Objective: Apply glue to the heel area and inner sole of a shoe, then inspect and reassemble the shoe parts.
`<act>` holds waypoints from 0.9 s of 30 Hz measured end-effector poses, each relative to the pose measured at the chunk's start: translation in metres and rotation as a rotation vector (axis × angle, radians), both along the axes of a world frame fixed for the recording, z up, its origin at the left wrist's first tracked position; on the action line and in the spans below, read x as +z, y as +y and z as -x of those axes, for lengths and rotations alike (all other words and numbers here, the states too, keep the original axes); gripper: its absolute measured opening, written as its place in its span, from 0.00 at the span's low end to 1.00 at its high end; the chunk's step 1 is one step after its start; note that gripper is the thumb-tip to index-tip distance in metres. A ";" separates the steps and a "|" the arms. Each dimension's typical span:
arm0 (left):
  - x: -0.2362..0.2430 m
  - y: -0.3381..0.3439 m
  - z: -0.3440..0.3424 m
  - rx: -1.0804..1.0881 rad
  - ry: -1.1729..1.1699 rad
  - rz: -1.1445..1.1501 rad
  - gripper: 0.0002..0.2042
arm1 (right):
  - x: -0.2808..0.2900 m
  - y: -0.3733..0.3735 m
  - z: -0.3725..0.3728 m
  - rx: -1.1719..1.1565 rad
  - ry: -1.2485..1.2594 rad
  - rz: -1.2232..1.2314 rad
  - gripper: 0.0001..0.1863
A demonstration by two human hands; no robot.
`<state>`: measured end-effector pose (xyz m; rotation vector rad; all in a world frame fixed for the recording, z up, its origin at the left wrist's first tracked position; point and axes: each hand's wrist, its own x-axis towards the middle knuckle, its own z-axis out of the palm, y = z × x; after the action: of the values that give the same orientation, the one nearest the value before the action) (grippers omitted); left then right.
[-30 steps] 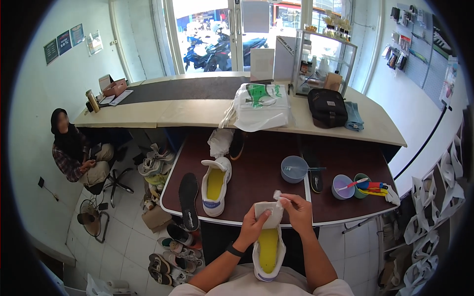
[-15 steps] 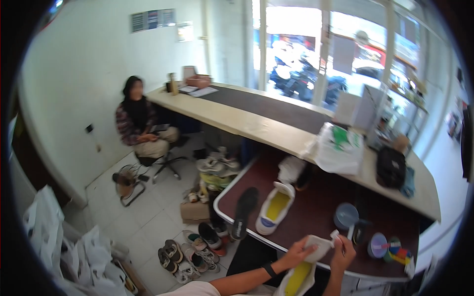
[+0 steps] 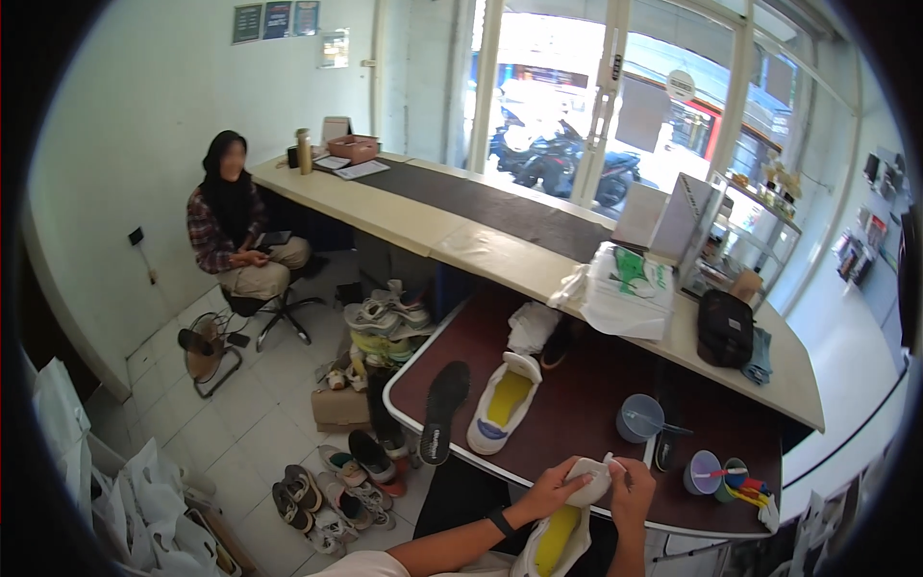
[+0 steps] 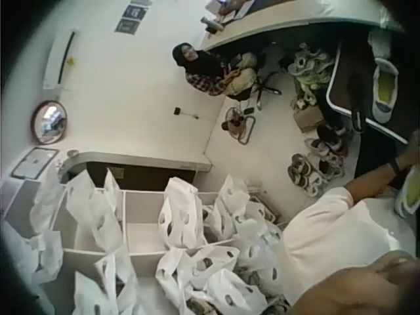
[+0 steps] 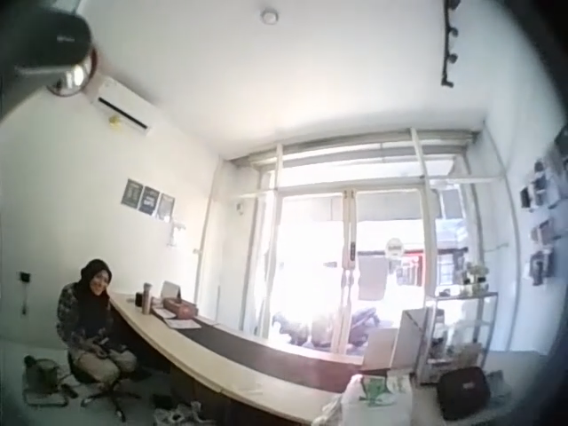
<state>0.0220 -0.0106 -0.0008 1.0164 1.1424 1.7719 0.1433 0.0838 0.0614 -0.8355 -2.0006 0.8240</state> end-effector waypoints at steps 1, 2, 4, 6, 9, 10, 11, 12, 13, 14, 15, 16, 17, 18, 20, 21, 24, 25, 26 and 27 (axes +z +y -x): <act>-0.001 0.001 0.001 -0.016 -0.020 -0.021 0.13 | -0.002 0.000 0.000 -0.017 -0.011 -0.008 0.08; -0.001 0.001 0.000 -0.010 -0.029 -0.035 0.12 | -0.003 0.002 0.001 0.011 -0.005 -0.085 0.08; 0.000 0.002 0.001 -0.006 -0.009 -0.010 0.12 | -0.004 0.002 0.001 0.024 0.014 -0.169 0.08; 0.003 0.001 0.001 -0.020 -0.067 0.039 0.12 | -0.003 -0.001 0.000 0.032 0.088 0.026 0.08; 0.004 -0.001 0.001 0.003 -0.021 0.029 0.12 | -0.004 -0.002 -0.003 0.023 0.054 0.073 0.09; 0.003 -0.001 0.000 0.010 -0.011 0.040 0.12 | -0.005 0.000 -0.005 -0.012 -0.029 0.054 0.10; 0.002 0.000 0.000 0.010 -0.035 0.028 0.12 | -0.006 0.004 -0.007 -0.005 -0.036 0.042 0.10; 0.001 0.000 -0.001 -0.008 -0.065 0.011 0.12 | -0.009 0.011 -0.006 0.044 0.061 0.173 0.12; 0.000 -0.001 -0.002 -0.002 -0.069 0.021 0.12 | -0.012 0.019 -0.004 0.078 0.161 0.314 0.13; -0.001 -0.001 -0.001 0.013 -0.074 0.032 0.11 | -0.014 0.030 -0.001 0.080 0.155 0.311 0.13; -0.002 -0.001 -0.001 0.024 -0.083 0.023 0.11 | -0.017 0.042 0.004 0.103 0.237 0.340 0.14; -0.003 0.000 -0.001 0.035 -0.102 0.027 0.10 | -0.021 0.052 0.009 0.151 0.362 0.359 0.14; -0.003 0.000 -0.002 0.035 -0.085 0.042 0.10 | -0.025 0.061 0.015 0.116 0.328 0.370 0.14; -0.003 0.001 -0.002 0.066 -0.069 0.030 0.10 | -0.029 0.069 0.022 0.172 0.231 0.453 0.13; -0.001 0.001 -0.001 0.084 -0.042 0.031 0.10 | -0.034 0.080 0.036 0.205 0.009 0.541 0.11; 0.000 0.002 -0.001 0.099 -0.043 0.029 0.10 | -0.034 0.085 0.042 0.263 0.063 0.531 0.11; 0.002 0.000 -0.001 0.118 -0.021 0.086 0.10 | -0.026 0.089 0.052 0.284 0.259 0.576 0.10; 0.002 0.001 0.000 0.133 -0.014 0.104 0.10 | -0.020 0.087 0.049 0.241 0.355 0.597 0.09; 0.001 0.001 0.000 0.124 -0.014 0.146 0.10 | -0.015 0.082 0.041 0.230 0.345 0.624 0.09; -0.001 0.003 0.001 0.130 -0.057 0.148 0.10 | -0.009 0.075 0.031 0.208 0.443 0.548 0.08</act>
<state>0.0205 -0.0079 -0.0015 0.8150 1.3075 1.7757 0.1125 0.1583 0.0529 -0.6615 -1.4962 1.5725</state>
